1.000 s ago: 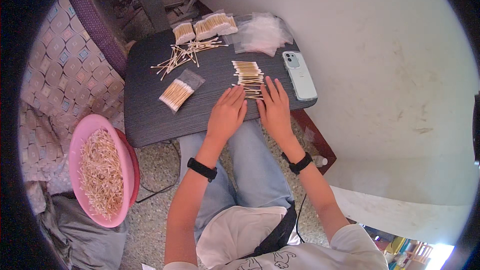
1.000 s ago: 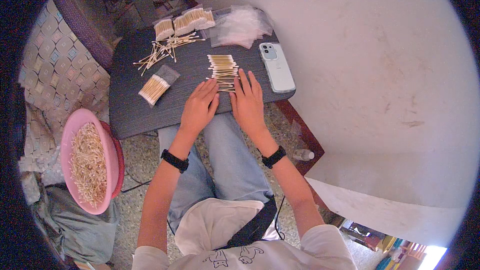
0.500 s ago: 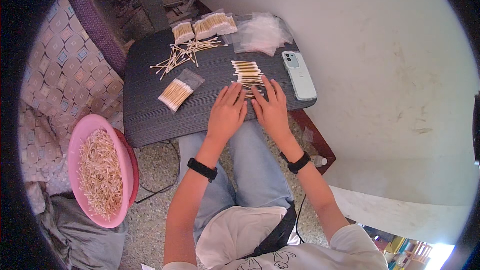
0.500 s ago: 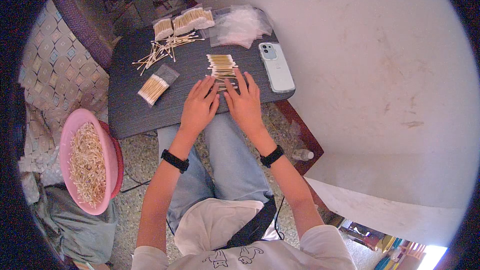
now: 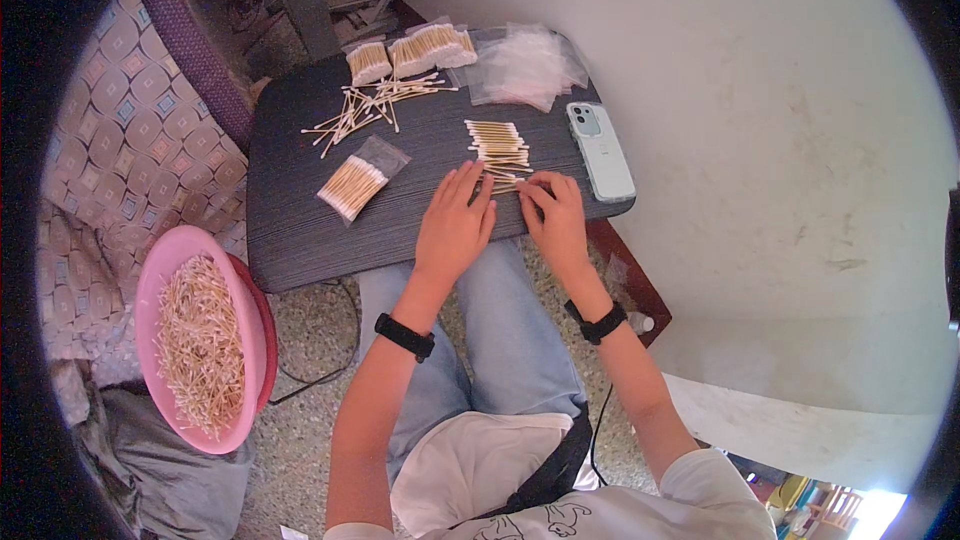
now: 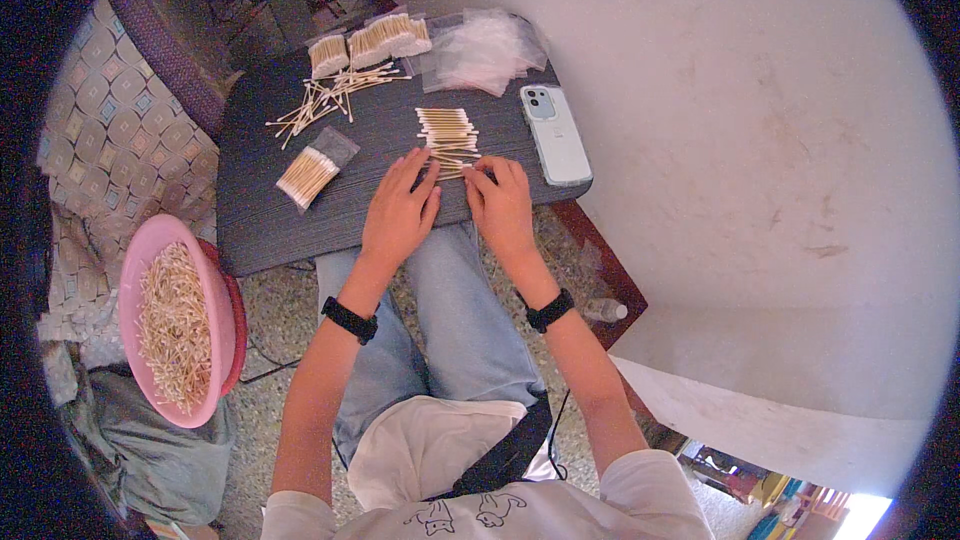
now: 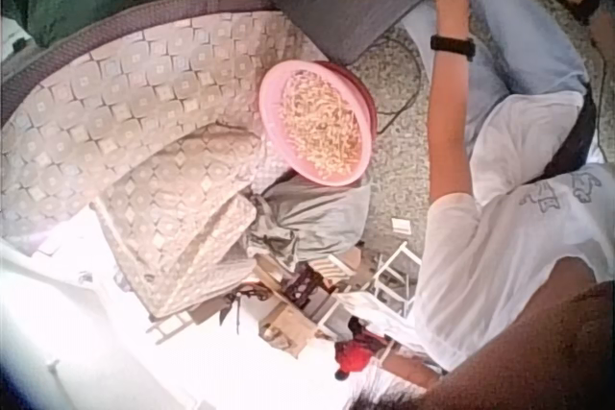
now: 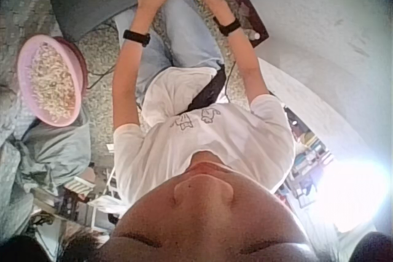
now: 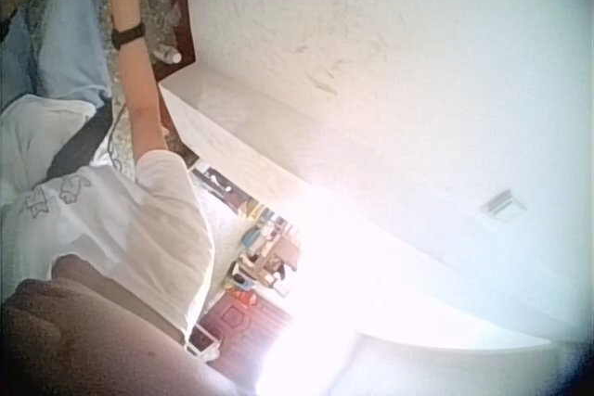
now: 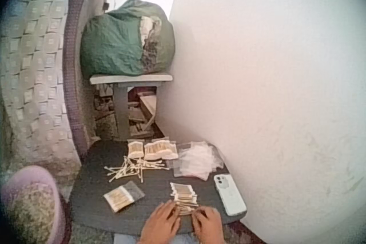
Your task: The recorder is packaging cotton swabs into small plastic bags.
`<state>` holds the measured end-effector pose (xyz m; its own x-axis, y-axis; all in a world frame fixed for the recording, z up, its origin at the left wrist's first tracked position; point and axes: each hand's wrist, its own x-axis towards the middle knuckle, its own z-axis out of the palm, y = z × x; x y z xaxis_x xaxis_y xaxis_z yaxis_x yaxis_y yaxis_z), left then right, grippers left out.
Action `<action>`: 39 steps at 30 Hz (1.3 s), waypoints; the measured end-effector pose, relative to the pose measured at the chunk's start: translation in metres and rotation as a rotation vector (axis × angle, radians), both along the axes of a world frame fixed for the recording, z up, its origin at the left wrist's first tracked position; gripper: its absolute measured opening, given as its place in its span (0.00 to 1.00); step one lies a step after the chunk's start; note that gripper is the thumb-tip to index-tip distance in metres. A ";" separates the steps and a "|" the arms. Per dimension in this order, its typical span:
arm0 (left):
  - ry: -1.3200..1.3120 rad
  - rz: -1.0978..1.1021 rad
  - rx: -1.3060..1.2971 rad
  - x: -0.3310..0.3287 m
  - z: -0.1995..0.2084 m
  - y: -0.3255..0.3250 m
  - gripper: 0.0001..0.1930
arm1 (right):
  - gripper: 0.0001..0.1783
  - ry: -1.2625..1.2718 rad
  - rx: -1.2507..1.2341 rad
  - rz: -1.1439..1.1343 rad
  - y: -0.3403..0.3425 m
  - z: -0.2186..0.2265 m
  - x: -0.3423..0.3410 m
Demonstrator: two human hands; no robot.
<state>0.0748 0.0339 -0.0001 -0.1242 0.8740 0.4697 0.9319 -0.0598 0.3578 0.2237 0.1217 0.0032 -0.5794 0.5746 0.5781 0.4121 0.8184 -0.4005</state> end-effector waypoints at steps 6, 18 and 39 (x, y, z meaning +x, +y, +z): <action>-0.035 0.114 0.048 -0.001 -0.004 0.000 0.24 | 0.19 -0.049 -0.040 -0.053 -0.010 0.006 -0.010; -0.107 0.035 0.022 -0.002 0.005 -0.002 0.20 | 0.20 -0.132 0.065 -0.163 -0.005 0.000 -0.006; -0.004 0.058 0.028 0.000 -0.001 0.002 0.18 | 0.10 0.013 -0.040 -0.106 0.013 0.003 -0.016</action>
